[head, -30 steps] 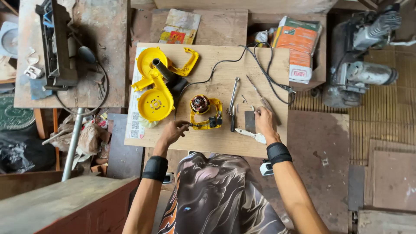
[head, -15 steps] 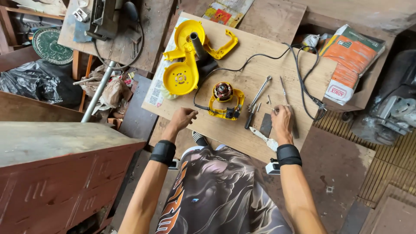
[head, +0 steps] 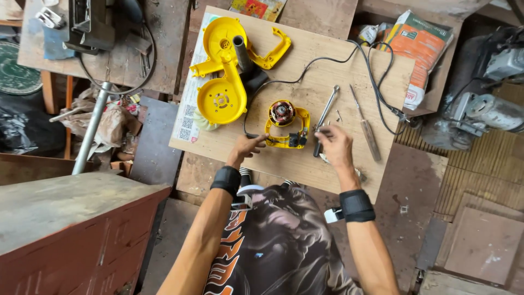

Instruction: The person cleans a disassembled yellow power tool on a workbench. They brush dust from the yellow plastic fan housing with a white brush, set the housing aside, and use a screwdriver and wrench while working on the motor assembly, brushing debris from the motor and base parts.

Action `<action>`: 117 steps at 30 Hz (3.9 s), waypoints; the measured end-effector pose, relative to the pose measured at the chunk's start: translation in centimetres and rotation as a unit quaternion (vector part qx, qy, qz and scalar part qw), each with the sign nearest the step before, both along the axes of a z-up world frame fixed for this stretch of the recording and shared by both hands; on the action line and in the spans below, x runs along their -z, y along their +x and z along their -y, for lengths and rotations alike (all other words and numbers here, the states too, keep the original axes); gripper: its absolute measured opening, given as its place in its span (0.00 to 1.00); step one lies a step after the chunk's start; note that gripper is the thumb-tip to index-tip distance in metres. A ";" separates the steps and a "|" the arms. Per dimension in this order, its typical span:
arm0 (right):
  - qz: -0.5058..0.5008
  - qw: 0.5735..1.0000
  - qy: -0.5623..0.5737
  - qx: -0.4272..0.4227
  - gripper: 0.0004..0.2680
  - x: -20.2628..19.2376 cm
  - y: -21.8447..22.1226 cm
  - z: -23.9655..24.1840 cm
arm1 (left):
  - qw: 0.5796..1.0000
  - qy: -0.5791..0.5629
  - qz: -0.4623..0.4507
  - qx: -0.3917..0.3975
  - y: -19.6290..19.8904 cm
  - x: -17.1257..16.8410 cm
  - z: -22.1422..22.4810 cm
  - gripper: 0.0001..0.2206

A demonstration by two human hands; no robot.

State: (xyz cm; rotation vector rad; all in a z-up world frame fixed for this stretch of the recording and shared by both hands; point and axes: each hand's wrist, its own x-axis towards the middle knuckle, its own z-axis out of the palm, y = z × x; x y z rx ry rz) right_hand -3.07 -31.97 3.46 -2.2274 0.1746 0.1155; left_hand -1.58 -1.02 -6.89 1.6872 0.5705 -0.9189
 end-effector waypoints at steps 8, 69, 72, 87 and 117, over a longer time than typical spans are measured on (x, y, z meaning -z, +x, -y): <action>0.005 0.995 0.096 0.033 0.09 1.4 -2.0 -9.9 | 0.977 -0.149 0.046 -0.144 -1.6 1.5 1.7 0.18; -0.070 0.995 -0.074 0.016 0.07 0.8 -0.8 -15.8 | 0.957 -0.251 0.062 -0.134 -0.6 0.2 0.7 0.14; -0.077 0.995 -0.048 0.030 0.06 1.1 -0.8 -15.6 | 0.954 -0.257 0.054 -0.145 -0.7 0.7 0.8 0.17; -0.057 0.996 -0.070 0.002 0.06 -0.1 -0.6 -15.9 | 0.955 -0.244 0.077 -0.147 -1.0 0.7 1.2 0.23; -0.023 0.995 -0.084 -0.040 0.07 0.0 -0.9 -17.0 | 0.961 -0.232 0.086 -0.126 -0.8 0.5 0.9 0.22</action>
